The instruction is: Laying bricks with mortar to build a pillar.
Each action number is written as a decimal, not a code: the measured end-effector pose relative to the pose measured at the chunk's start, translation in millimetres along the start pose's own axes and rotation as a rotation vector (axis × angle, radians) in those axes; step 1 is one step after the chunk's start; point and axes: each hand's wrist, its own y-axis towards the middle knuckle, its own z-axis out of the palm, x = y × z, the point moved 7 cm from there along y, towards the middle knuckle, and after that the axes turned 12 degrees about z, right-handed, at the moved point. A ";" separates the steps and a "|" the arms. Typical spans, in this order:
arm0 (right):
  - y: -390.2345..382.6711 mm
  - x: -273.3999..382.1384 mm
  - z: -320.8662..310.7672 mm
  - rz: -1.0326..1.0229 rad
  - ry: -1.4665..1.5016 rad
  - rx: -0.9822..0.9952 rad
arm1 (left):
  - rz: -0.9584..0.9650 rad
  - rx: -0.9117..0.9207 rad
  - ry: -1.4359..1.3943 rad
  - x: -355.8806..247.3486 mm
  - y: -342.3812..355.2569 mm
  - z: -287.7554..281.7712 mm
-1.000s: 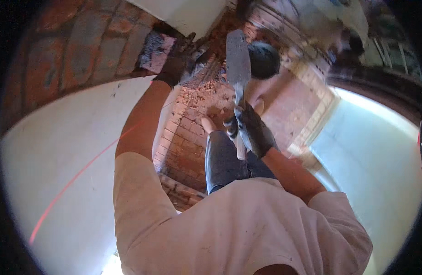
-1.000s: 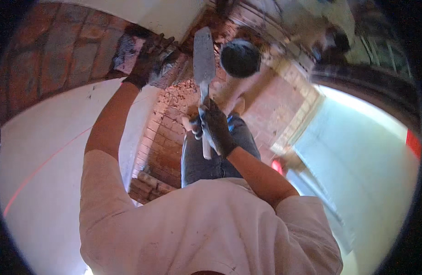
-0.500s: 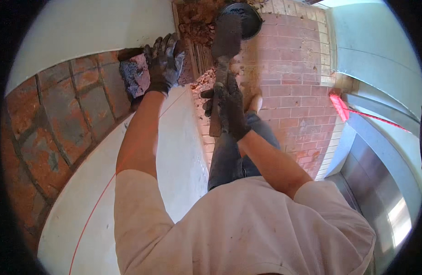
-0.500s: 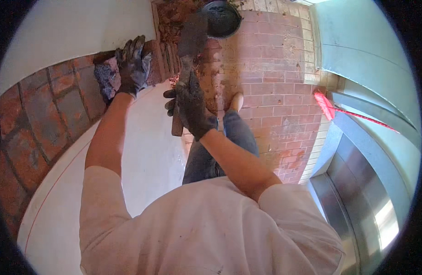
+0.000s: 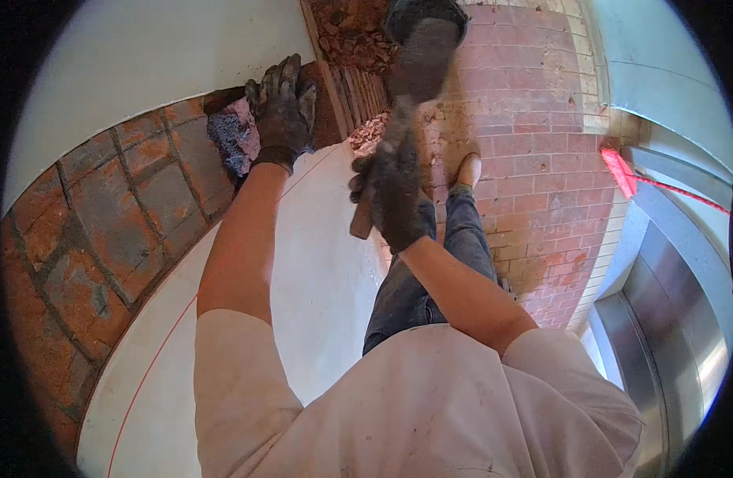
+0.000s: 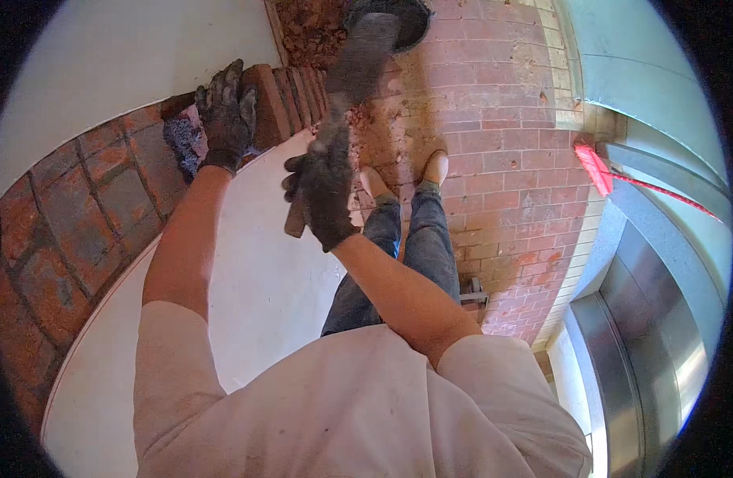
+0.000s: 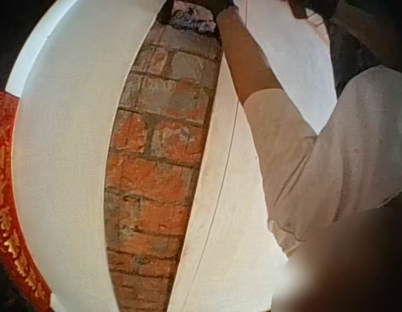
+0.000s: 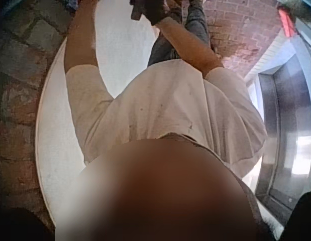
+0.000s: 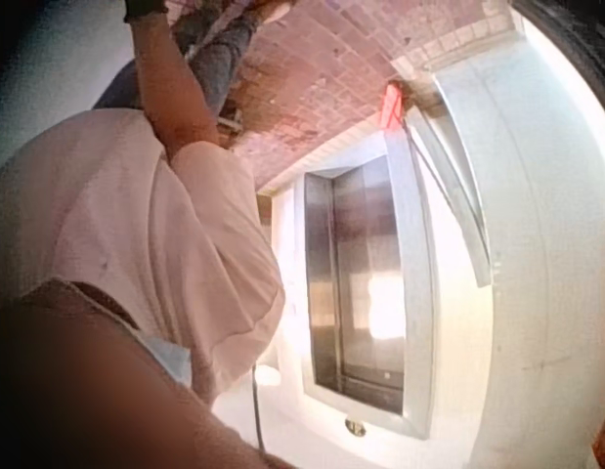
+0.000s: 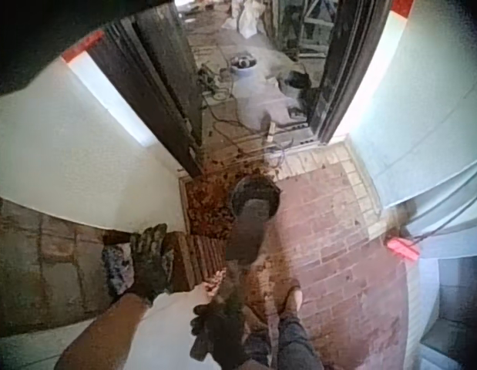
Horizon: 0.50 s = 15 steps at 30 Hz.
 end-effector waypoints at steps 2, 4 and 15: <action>2.2 -7.4 20.8 0.105 -0.175 0.202 | 0.018 -0.019 0.010 -0.4 0.5 -1.4; 6.7 -1.0 17.2 0.050 -0.205 0.107 | 0.034 -0.039 0.017 -1.5 0.9 -3.8; 4.1 -7.4 18.1 -0.014 -0.201 0.079 | -0.017 0.048 0.004 -0.6 2.7 -3.9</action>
